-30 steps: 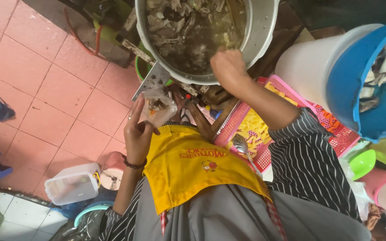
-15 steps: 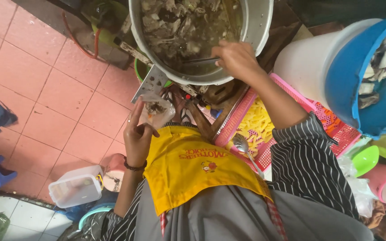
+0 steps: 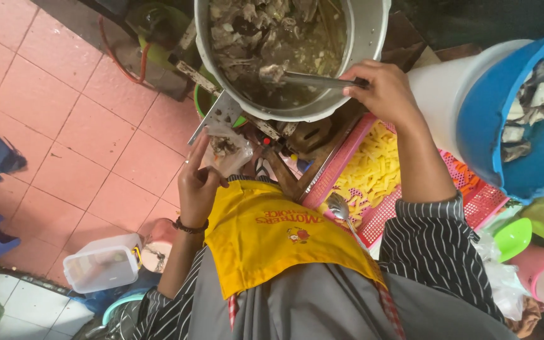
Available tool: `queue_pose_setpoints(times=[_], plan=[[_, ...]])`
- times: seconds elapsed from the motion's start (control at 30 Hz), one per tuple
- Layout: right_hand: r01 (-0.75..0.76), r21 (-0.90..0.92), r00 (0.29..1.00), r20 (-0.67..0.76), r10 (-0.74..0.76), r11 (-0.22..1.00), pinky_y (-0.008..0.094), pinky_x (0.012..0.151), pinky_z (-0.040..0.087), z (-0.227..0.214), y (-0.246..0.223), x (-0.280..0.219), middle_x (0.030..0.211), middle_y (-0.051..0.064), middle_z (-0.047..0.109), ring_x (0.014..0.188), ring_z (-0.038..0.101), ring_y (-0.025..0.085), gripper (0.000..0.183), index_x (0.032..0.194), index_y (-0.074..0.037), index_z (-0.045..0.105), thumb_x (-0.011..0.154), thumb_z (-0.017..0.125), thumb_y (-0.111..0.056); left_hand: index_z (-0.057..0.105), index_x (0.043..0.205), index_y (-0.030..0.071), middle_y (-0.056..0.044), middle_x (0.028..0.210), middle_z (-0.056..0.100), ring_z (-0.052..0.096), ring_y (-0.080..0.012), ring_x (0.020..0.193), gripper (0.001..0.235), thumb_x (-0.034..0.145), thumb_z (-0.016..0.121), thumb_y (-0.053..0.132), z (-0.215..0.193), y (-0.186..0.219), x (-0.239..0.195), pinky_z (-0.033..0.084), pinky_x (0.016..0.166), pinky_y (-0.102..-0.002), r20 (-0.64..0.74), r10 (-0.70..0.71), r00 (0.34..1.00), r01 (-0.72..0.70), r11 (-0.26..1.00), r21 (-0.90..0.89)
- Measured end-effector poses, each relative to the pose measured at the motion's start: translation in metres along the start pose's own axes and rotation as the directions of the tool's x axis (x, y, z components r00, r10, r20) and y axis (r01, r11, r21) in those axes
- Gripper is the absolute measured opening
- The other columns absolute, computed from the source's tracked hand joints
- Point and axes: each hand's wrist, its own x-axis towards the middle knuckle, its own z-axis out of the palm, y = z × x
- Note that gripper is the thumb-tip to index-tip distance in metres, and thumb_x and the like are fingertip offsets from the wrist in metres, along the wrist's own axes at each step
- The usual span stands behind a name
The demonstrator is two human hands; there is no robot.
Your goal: Packaging portions of cooked meat, sliced carrots, and vegetables into individual plastic bags.
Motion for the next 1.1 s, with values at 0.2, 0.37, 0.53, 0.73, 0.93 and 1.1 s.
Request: queue_pose_setpoints(times=[0.2,0.37,0.53,0.73,0.93,1.1], plan=[[-0.046,0.181,0.998,-0.044,0.055,0.982,0.037,0.071,0.051,0.029,0.001,0.029,0.094,0.008,0.067,0.079,0.066,0.023,0.030,0.117,-0.010,0.074,0.090,0.082,-0.020,0.043,0.157,0.007,-0.009,0.166,0.040,0.062,-0.0064,0.067,0.076,0.085,0.045,-0.019,0.006,0.004,0.002,0.058,0.064,-0.024,0.009,0.048,0.999,-0.048,0.998,0.033],[0.079,-0.246,0.977,-0.174,-0.124,0.966,0.046,0.070,0.053,0.025,-0.029,0.031,0.099,0.012,0.068,0.084,0.069,0.033,0.032,0.116,-0.011,0.076,0.088,0.083,-0.022,0.043,0.157,0.008,-0.010,0.166,0.040,0.063,-0.0063,0.068,0.077,0.085,0.046,-0.019,0.006,0.009,-0.001,0.058,0.065,-0.025,-0.007,0.052,0.999,-0.052,0.998,0.031],[-0.036,-0.464,0.996,-0.091,-0.007,0.885,0.051,0.066,0.053,-0.009,-0.037,0.008,0.100,0.014,0.068,0.081,0.070,0.038,0.023,0.107,-0.013,0.078,0.086,0.081,-0.022,0.042,0.158,0.008,-0.008,0.166,0.042,0.063,-0.0058,0.068,0.079,0.084,0.046,-0.019,0.001,-0.003,-0.005,0.059,0.066,-0.024,-0.043,-0.010,0.999,0.012,0.999,0.030],[0.038,-0.713,0.998,0.068,0.015,0.700,0.047,0.065,0.056,0.030,0.020,0.032,0.088,0.016,0.072,0.077,0.073,0.036,0.009,0.084,-0.009,0.078,0.083,0.069,-0.008,0.042,0.157,0.007,-0.006,0.166,0.040,0.061,-0.0057,0.067,0.078,0.084,0.046,-0.018,0.001,-0.003,-0.002,0.058,0.065,-0.024,-0.004,0.040,0.999,-0.040,0.999,0.005],[0.145,-0.657,0.946,0.311,0.091,0.740,0.047,0.065,0.057,0.085,0.035,0.082,0.081,0.019,0.074,0.077,0.074,0.037,0.009,0.077,-0.006,0.079,0.075,0.069,-0.006,0.042,0.161,0.009,-0.016,0.110,0.066,0.063,-0.0068,0.067,0.079,0.086,0.047,-0.017,-0.005,-0.005,-0.008,0.057,0.067,-0.024,-0.066,-0.085,0.994,0.083,0.996,-0.031],[0.235,-0.526,0.953,0.289,-0.088,0.817,0.046,0.070,0.057,0.090,0.027,0.073,0.101,0.015,0.075,0.085,0.074,0.034,0.017,0.089,-0.006,0.078,0.077,0.081,-0.019,0.042,0.158,0.007,-0.010,0.165,0.042,0.064,-0.0070,0.072,0.073,0.090,0.047,-0.018,-0.002,-0.002,-0.008,0.058,0.066,-0.024,-0.076,-0.008,0.997,0.009,1.000,0.016]])
